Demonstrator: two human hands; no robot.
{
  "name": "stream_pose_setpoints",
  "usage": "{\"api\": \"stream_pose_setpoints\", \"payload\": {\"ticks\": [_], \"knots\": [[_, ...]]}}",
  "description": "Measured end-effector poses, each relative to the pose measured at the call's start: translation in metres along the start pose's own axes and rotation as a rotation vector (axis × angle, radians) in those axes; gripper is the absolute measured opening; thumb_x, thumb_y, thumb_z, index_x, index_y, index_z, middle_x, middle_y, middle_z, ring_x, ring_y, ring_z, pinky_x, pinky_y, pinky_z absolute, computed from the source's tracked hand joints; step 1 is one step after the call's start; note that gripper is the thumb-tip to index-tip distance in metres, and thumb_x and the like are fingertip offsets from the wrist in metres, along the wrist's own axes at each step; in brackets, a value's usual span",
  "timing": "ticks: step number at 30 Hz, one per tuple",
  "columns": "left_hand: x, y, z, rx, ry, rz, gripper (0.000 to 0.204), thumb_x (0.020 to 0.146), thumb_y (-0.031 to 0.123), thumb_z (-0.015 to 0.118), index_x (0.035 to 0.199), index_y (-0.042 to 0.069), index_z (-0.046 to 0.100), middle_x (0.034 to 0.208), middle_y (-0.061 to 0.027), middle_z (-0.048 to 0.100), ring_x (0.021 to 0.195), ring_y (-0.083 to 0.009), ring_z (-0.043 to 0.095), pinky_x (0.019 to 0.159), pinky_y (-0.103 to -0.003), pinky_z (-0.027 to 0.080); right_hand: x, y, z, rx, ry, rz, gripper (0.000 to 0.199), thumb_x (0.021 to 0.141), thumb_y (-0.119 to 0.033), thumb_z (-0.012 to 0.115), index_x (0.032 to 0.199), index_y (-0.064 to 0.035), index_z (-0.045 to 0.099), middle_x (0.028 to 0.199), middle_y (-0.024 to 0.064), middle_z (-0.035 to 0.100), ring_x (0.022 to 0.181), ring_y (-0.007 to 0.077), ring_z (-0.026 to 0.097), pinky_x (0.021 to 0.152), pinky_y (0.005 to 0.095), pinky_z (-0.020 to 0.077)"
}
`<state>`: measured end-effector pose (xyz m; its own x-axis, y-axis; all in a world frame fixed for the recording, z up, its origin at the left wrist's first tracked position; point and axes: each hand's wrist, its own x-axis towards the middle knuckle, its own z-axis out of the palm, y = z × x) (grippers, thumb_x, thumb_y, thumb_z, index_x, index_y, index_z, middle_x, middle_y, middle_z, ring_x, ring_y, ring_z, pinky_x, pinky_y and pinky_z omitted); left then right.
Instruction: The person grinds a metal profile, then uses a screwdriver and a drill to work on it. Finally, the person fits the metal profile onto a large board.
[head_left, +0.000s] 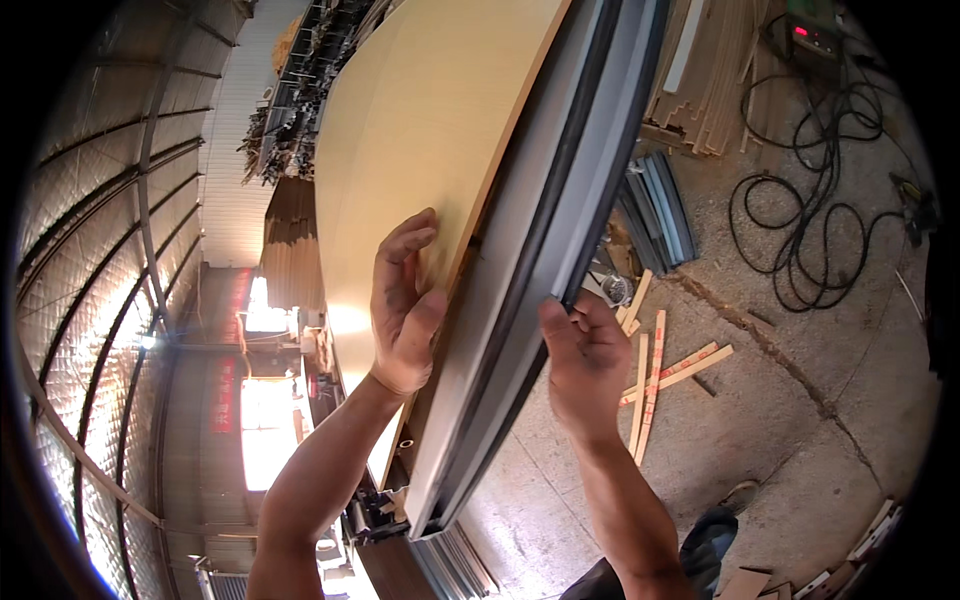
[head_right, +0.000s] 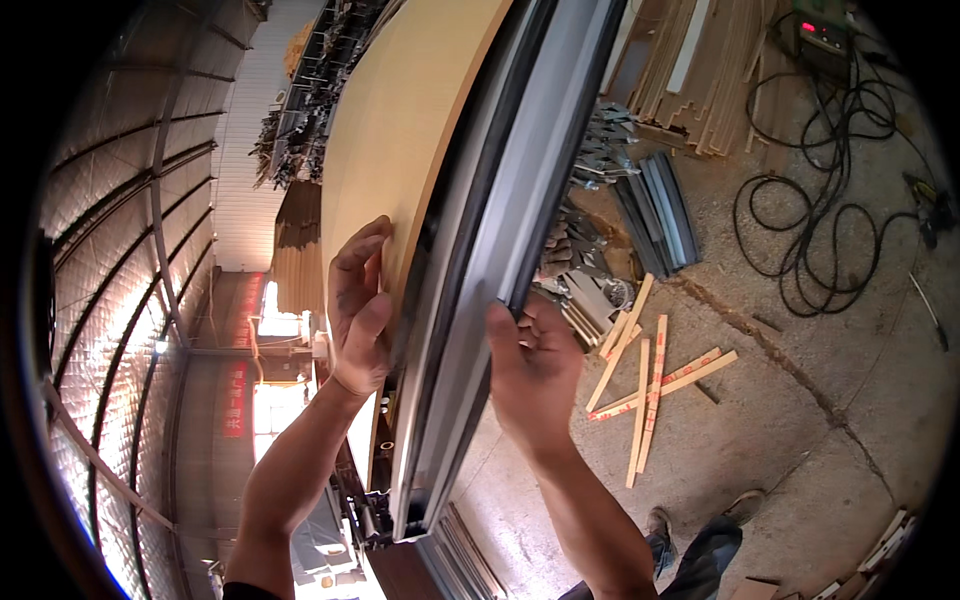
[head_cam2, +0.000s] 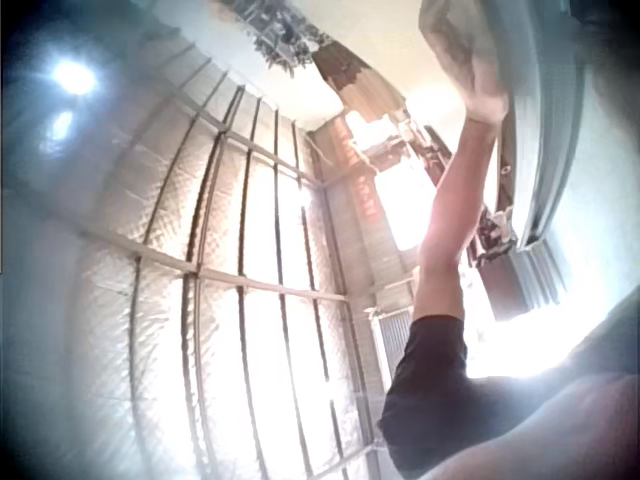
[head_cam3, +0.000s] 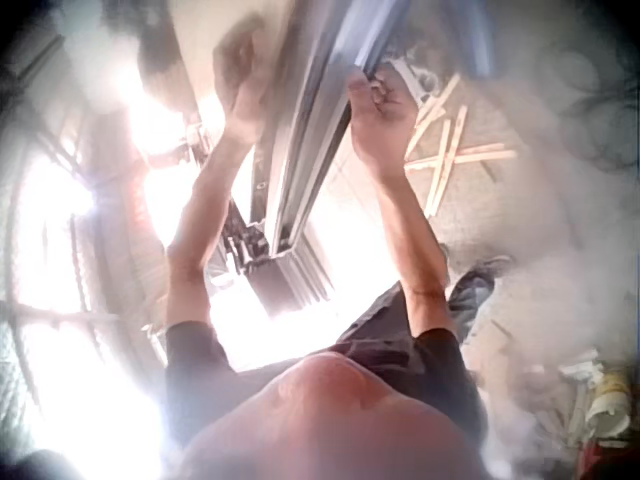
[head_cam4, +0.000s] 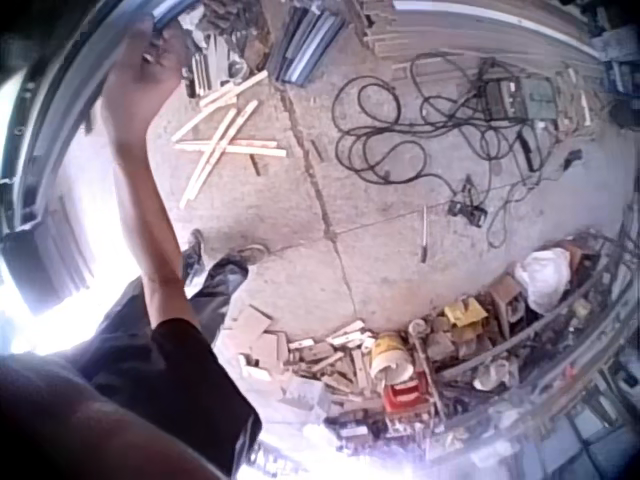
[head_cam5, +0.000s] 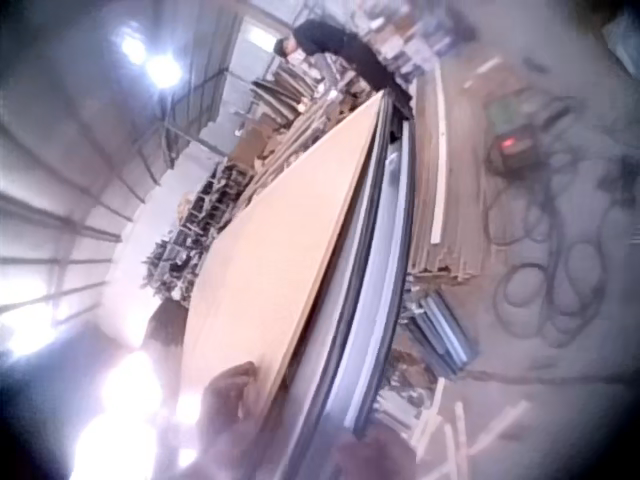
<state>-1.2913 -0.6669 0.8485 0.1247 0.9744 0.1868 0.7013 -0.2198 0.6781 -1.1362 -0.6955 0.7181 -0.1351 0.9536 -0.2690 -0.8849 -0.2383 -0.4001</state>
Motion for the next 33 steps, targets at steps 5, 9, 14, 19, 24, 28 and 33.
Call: {"api": "stream_pose_setpoints", "payload": {"ticks": [5, 9, 14, 19, 24, 28, 33], "knots": [[0.0, 0.006, 0.005, 0.027, -0.01, -0.021, 0.075, 0.095, 0.055, 0.076, 0.141, -0.001, 0.055, 0.16, -0.0212, 0.041, 0.155, -0.0323, 0.035, 0.13, -0.047, 0.022, 0.007, 0.013, 0.019, -0.008, 0.023, -0.016, 0.013, 0.107, -0.011, 0.07, 0.113, 0.0011, 0.071, 0.093, -0.0005, 0.073, 0.079, 0.0034, 0.062, 0.07, 0.0213, 0.0483], [0.004, 0.01, 0.013, 0.15, -0.048, 0.023, 0.082, 0.086, 0.055, 0.085, 0.14, 0.0, 0.057, 0.159, -0.0226, 0.042, 0.154, -0.0348, 0.037, 0.128, -0.049, 0.024, 0.006, -0.003, 0.014, -0.079, 0.028, 0.023, 0.015, 0.107, -0.011, 0.068, 0.113, 0.0027, 0.07, 0.094, 0.0036, 0.075, 0.082, 0.0065, 0.067, 0.073, 0.0237, 0.0528], [0.007, 0.011, 0.011, 0.294, -0.129, 0.101, 0.082, 0.079, 0.053, 0.092, 0.136, 0.002, 0.062, 0.161, -0.0237, 0.04, 0.156, -0.037, 0.034, 0.129, -0.052, 0.023, 0.004, 0.012, 0.011, -0.214, 0.085, -0.068, 0.015, 0.103, -0.012, 0.071, 0.103, 0.0015, 0.066, 0.074, 0.0139, 0.069, 0.062, 0.0128, 0.065, 0.055, 0.0322, 0.049], [0.01, 0.013, 0.008, 0.303, -0.21, 0.177, 0.059, 0.09, 0.038, 0.087, 0.135, 0.004, 0.07, 0.164, -0.0227, 0.04, 0.156, -0.0378, 0.037, 0.13, -0.055, 0.024, 0.006, 0.016, 0.015, -0.044, 0.081, -0.035, 0.013, 0.1, -0.011, 0.07, 0.101, 0.0013, 0.067, 0.077, 0.0197, 0.069, 0.065, 0.0342, 0.07, 0.059, 0.0429, 0.0521], [0.005, 0.011, 0.008, 0.24, -0.211, 0.167, 0.051, 0.097, 0.031, 0.082, 0.139, 0.005, 0.07, 0.167, -0.0206, 0.038, 0.156, -0.0383, 0.038, 0.127, -0.055, 0.032, 0.009, 0.019, 0.016, -0.115, 0.131, -0.124, 0.013, 0.1, -0.011, 0.07, 0.1, 0.0015, 0.067, 0.076, 0.0194, 0.068, 0.065, 0.0344, 0.07, 0.06, 0.0429, 0.0519], [0.004, 0.008, 0.003, 0.218, -0.232, 0.169, 0.049, 0.098, 0.031, 0.08, 0.139, 0.006, 0.07, 0.167, -0.0197, 0.038, 0.155, -0.0391, 0.04, 0.126, -0.053, 0.035, 0.008, 0.02, 0.019, -0.047, 0.127, -0.096, 0.013, 0.099, -0.011, 0.071, 0.098, 0.0012, 0.066, 0.074, 0.0182, 0.067, 0.063, 0.0336, 0.068, 0.059, 0.0419, 0.051], [0.017, 0.006, 0.005, 0.344, -0.28, 0.292, 0.048, 0.099, 0.033, 0.079, 0.138, 0.007, 0.071, 0.166, -0.0184, 0.04, 0.155, -0.0375, 0.041, 0.126, -0.054, 0.037, 0.011, 0.016, 0.016, -0.107, 0.133, -0.097, 0.011, 0.098, -0.009, 0.071, 0.097, 0.001, 0.066, 0.071, 0.0177, 0.066, 0.061, 0.0319, 0.066, 0.057, 0.0402, 0.0499]]}}
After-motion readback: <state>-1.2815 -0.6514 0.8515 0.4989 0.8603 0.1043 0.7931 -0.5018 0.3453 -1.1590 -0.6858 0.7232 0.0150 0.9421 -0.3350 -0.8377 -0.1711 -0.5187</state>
